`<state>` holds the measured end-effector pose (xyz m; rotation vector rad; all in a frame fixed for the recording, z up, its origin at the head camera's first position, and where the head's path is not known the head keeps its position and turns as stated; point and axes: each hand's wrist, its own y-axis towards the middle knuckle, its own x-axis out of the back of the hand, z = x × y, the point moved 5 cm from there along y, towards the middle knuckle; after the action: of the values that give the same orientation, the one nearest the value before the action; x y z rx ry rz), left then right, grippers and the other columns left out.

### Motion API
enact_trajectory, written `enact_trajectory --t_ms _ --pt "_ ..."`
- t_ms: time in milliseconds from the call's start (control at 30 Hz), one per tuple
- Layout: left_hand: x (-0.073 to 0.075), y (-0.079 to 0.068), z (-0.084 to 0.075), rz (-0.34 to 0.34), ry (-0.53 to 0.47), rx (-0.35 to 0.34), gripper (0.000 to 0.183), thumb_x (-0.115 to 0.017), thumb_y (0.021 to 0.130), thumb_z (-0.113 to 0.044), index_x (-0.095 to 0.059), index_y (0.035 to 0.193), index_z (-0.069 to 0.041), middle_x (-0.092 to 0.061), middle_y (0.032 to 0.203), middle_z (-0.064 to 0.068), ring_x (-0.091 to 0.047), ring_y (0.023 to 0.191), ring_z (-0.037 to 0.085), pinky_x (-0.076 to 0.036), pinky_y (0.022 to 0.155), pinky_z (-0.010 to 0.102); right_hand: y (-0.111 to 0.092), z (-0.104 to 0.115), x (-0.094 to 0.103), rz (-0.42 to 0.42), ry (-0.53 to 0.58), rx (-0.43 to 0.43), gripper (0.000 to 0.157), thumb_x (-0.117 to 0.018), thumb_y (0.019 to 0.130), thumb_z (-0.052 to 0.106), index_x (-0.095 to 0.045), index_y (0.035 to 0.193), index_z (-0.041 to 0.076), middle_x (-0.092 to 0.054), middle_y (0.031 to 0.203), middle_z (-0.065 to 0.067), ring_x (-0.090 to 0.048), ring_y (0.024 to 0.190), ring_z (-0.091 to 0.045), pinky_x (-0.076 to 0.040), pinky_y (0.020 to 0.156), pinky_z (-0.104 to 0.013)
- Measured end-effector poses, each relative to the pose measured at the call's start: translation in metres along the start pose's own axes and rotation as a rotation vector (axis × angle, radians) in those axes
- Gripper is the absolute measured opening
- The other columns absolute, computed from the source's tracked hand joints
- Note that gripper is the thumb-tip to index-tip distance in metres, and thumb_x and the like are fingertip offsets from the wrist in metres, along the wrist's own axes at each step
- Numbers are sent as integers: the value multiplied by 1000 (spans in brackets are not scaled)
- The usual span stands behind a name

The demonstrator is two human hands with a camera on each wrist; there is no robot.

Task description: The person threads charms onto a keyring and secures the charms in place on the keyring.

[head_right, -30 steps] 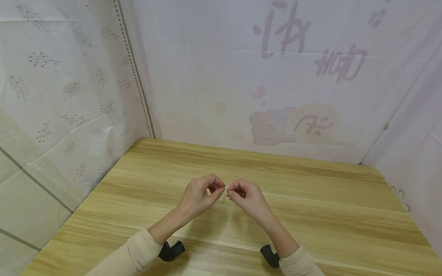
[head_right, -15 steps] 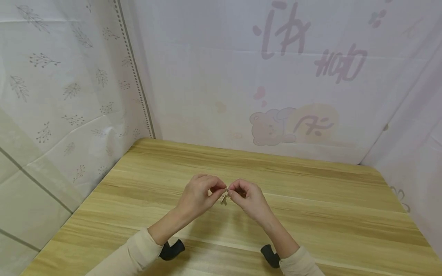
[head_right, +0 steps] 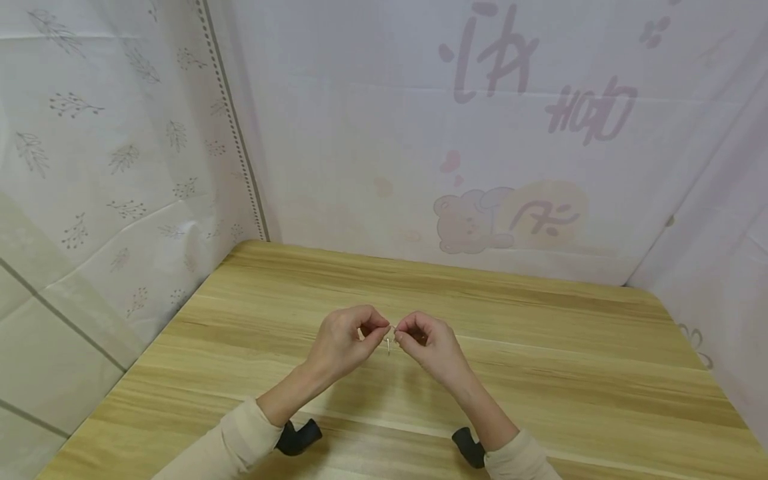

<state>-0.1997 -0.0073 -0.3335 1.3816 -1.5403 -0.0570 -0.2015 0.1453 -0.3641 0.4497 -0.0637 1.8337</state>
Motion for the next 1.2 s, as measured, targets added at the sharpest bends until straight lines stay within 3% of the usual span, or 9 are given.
enact_trajectory --t_ms 433,767,1000,1133,1200 --pt "-1 0 2 9 -33 18 8 -74 78 -6 -67 78 -11 -66 66 -4 -58 56 4 -42 51 13 0 -1 1 -17 -20 -7 8 -59 92 8 -61 91 0 -58 81 -9 -50 66 -8 -42 55 -21" --pt "-3 -2 10 77 -128 104 4 -72 82 -8 -68 83 -6 -68 72 -3 -60 62 5 -47 57 15 -1 -4 -1 59 4 -12 11 -62 91 10 -60 96 0 -58 85 -10 -53 69 -12 -47 60 -24" --pt "-7 -4 21 159 -230 207 6 -69 86 -13 -66 85 -7 -68 77 -2 -61 68 8 -49 61 18 0 -5 -2 104 -12 -24 13 -62 90 7 -58 100 0 -60 93 -12 -56 75 -11 -48 65 -22" --pt "-13 -7 31 241 -312 268 8 -64 89 -16 -64 88 -8 -67 83 -2 -61 76 8 -49 67 19 2 -6 -1 91 -81 -15 13 -62 89 6 -59 101 2 -60 93 -12 -53 75 -11 -46 62 -21" --pt "-16 -9 37 293 -370 303 10 -60 92 -18 -62 91 -8 -64 84 0 -57 74 8 -46 64 19 4 -5 -1 84 -116 -13 13 -61 90 6 -59 102 3 -61 93 -10 -53 76 -12 -46 63 -22"
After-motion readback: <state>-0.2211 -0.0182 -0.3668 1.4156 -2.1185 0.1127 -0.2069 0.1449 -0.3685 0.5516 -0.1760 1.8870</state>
